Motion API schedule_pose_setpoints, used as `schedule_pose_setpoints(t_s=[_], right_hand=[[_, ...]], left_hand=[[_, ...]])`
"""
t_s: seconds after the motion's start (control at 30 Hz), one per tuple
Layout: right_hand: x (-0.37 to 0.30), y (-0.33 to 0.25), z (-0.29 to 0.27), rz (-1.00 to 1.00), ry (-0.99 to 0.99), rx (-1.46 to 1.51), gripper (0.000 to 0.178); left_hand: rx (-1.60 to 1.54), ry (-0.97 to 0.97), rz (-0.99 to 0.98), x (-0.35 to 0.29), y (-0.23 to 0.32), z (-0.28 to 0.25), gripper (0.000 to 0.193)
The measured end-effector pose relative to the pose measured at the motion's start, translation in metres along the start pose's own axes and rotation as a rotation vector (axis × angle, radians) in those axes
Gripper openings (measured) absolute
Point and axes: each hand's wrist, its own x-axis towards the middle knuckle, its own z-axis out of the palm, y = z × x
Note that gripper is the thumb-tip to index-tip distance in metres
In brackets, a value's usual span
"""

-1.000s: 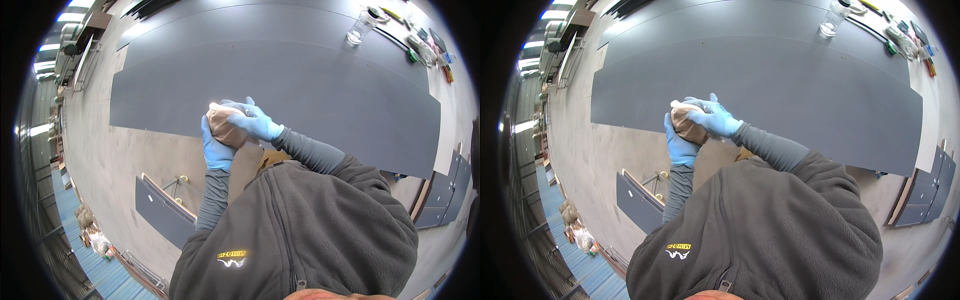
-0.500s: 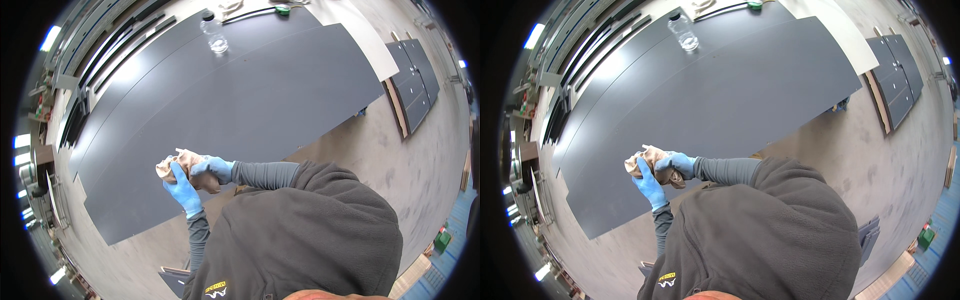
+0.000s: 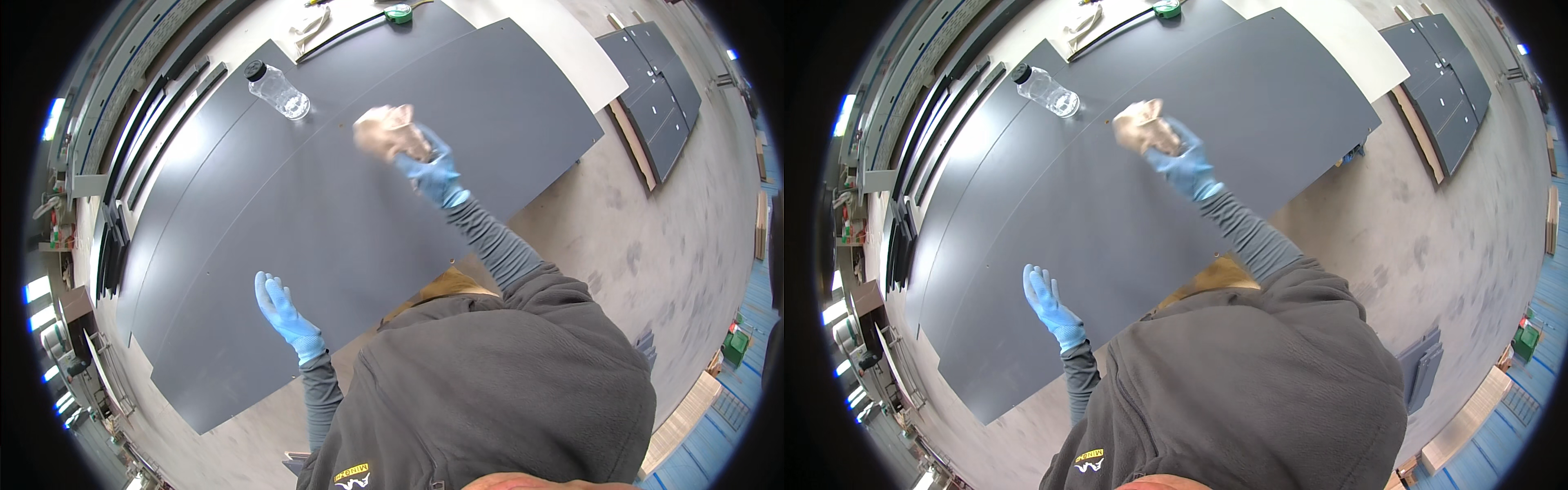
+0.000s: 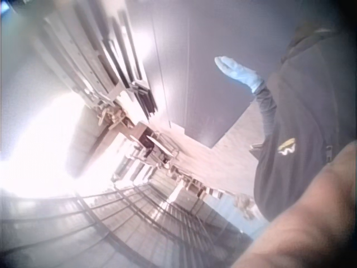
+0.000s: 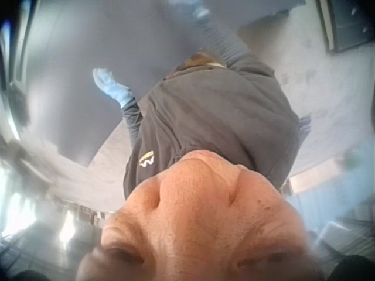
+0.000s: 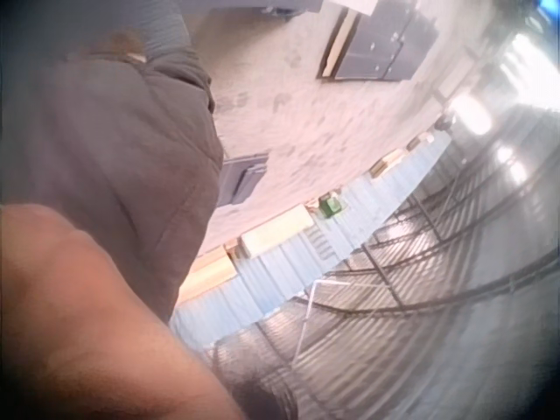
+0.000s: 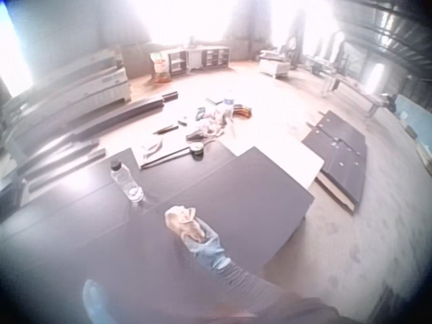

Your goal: The person wipes a large dark panel with a cloth, periodically pouring liquid from a plastic bottle onto the cloth and continuing to wipe the surface. The person also flips the panel over to wipe the other side.

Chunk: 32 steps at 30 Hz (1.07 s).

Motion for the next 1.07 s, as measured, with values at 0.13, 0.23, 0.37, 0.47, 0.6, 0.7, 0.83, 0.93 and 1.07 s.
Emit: schedule_pose_setpoints(t_s=[0.13,0.23,0.37,0.47,0.6,0.7,0.83,0.93,1.07], right_hand=[[0.022,0.002,-0.046,-0.578,-0.035,-0.807,0.061],[0.005,0.024,-0.052,-0.386,-0.432,-1.166,0.058],[-0.014,0.051,-0.035,-0.483,-0.424,-1.347,0.049],[-0.008,0.037,-0.025,-0.484,-0.339,-1.235,0.050],[0.014,0.009,-0.017,-0.005,-0.511,-0.923,0.041],[0.044,0.001,-0.014,-0.051,-0.588,-1.199,0.048],[0.069,0.013,-0.016,-0.023,-0.582,-1.390,0.056],[0.071,0.026,-0.015,-0.005,-0.481,-1.379,0.050],[0.070,0.028,-0.005,0.134,-0.474,-1.370,0.048]], left_hand=[[-0.057,-0.016,-0.093,-0.009,-0.007,0.017,0.069],[-0.108,-0.042,-0.127,-0.015,-0.007,0.029,0.067],[-0.132,-0.070,-0.144,-0.017,-0.009,0.042,0.065],[-0.136,-0.070,-0.163,-0.018,-0.011,0.042,0.064],[-0.149,-0.076,-0.174,-0.010,-0.019,0.033,0.065],[-0.189,-0.082,-0.198,-0.001,-0.020,0.027,0.065],[-0.214,-0.089,-0.204,0.005,-0.023,0.018,0.063],[-0.237,-0.104,-0.240,0.008,-0.030,0.007,0.063],[-0.303,-0.127,-0.302,0.011,-0.040,-0.010,0.065]])
